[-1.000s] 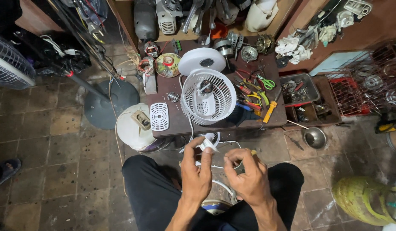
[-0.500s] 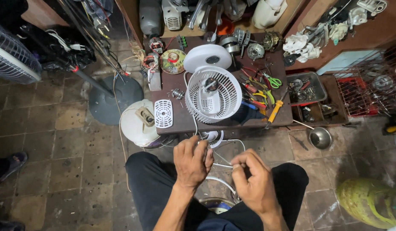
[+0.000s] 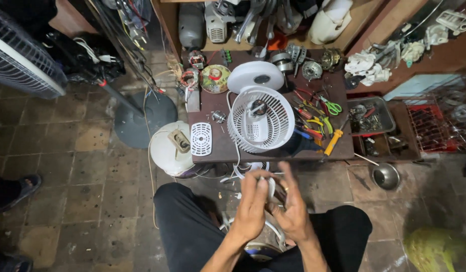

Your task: The person disassembles a white electric fan on a cluttered workbench, removing the front grill and motor components. They use a screwdriver to loosen parts and handle the fan's internal wiring and motor assembly.

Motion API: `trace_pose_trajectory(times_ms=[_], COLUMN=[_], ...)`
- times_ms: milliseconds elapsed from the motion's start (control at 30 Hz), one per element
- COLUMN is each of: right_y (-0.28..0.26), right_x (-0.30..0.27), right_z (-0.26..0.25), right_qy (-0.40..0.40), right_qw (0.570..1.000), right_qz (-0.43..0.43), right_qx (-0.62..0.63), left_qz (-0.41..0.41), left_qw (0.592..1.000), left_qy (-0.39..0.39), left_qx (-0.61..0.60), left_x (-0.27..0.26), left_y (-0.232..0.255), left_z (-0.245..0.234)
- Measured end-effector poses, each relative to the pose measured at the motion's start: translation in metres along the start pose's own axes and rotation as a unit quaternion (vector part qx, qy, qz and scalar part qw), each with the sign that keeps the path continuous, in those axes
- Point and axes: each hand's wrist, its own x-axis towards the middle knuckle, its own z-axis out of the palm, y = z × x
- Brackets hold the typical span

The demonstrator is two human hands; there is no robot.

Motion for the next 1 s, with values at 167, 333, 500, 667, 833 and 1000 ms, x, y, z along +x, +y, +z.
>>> trace_pose_trajectory(times_ms=[167,333,500,667,833,1000], right_y=[0.033,0.083,0.178,0.171,0.237,0.277], right_x=[-0.013,-0.018,-0.033,-0.027,-0.037,-0.04], right_z=[0.003,-0.003,-0.013,-0.02,-0.024,-0.025], right_qy=[-0.013,0.021,0.146,0.235,0.25,0.158], right_qw=[0.999,0.997,0.902,0.852,0.846,0.861], right_qz=[0.039,0.064,0.291,0.402,0.458,0.482], right_qx=[0.006,0.024,0.283,0.239,0.111,-0.001], left_qz=[-0.132,-0.248,-0.263,-0.264,-0.363,-0.408], left_qw=[0.99,0.966,0.933,0.913,0.803,0.684], left_qy=[0.012,-0.075,-0.183,-0.079,0.008,0.154], left_qx=[-0.054,0.002,0.163,0.3,0.472,0.585], left_x=[0.003,0.003,0.005,0.056,0.103,0.104], left_y=[-0.032,-0.057,-0.119,-0.198,-0.273,-0.194], left_z=[-0.002,-0.016,-0.04,-0.166,-0.331,-0.389])
